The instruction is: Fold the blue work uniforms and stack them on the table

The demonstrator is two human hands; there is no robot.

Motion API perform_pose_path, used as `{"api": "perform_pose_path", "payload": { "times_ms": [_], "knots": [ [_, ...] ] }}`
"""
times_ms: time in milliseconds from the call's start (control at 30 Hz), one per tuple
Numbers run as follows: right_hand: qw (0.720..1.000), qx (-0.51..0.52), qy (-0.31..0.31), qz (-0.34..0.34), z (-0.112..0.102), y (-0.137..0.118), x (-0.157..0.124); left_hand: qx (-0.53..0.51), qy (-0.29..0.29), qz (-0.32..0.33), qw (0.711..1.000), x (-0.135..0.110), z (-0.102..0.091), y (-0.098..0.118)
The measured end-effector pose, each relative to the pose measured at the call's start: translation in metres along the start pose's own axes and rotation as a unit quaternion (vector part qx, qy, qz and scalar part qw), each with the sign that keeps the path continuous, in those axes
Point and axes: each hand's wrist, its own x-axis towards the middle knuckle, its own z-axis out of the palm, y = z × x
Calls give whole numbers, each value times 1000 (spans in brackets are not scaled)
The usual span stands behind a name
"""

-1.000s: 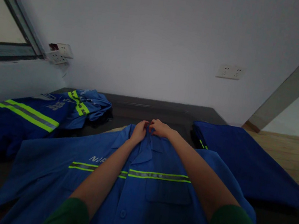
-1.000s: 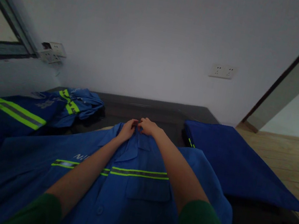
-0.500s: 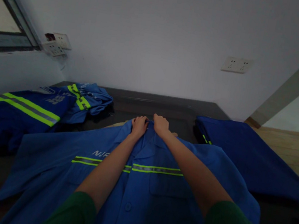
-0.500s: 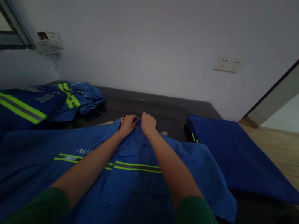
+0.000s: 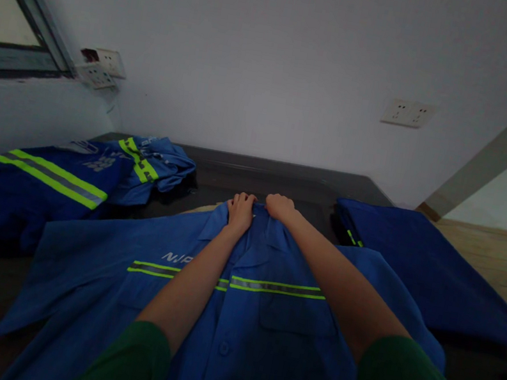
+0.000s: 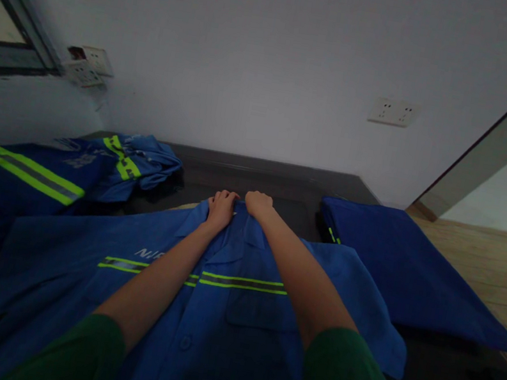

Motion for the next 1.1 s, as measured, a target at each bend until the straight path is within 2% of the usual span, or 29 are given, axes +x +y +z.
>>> {"api": "perform_pose_path", "payload": {
  "times_ms": [100,167,300,400,700,800,967,1033,1100],
  "knots": [
    [999,11,38,-4,-2,13,-1,-6,12,12,1000,-3,-6,5],
    [996,27,44,-69,-3,24,-1,-26,-1,25,999,-3,-7,9],
    [967,48,-6,-249,7,44,0,-91,-49,45,994,-1,1,11],
    [960,40,7,-276,19,50,3,-111,-68,67,989,2,8,8],
    [970,-2,64,-236,36,44,-2,-122,-91,123,981,1,9,8],
    [973,7,120,-195,46,39,-14,-110,-103,123,981,2,9,9],
    [970,61,224,-67,58,26,-42,-93,-114,115,982,4,12,9],
    [968,78,235,-49,61,20,-53,-95,-111,120,982,4,13,10],
    [971,82,219,-56,65,13,-64,-94,-103,124,982,3,13,10]
  ]
}}
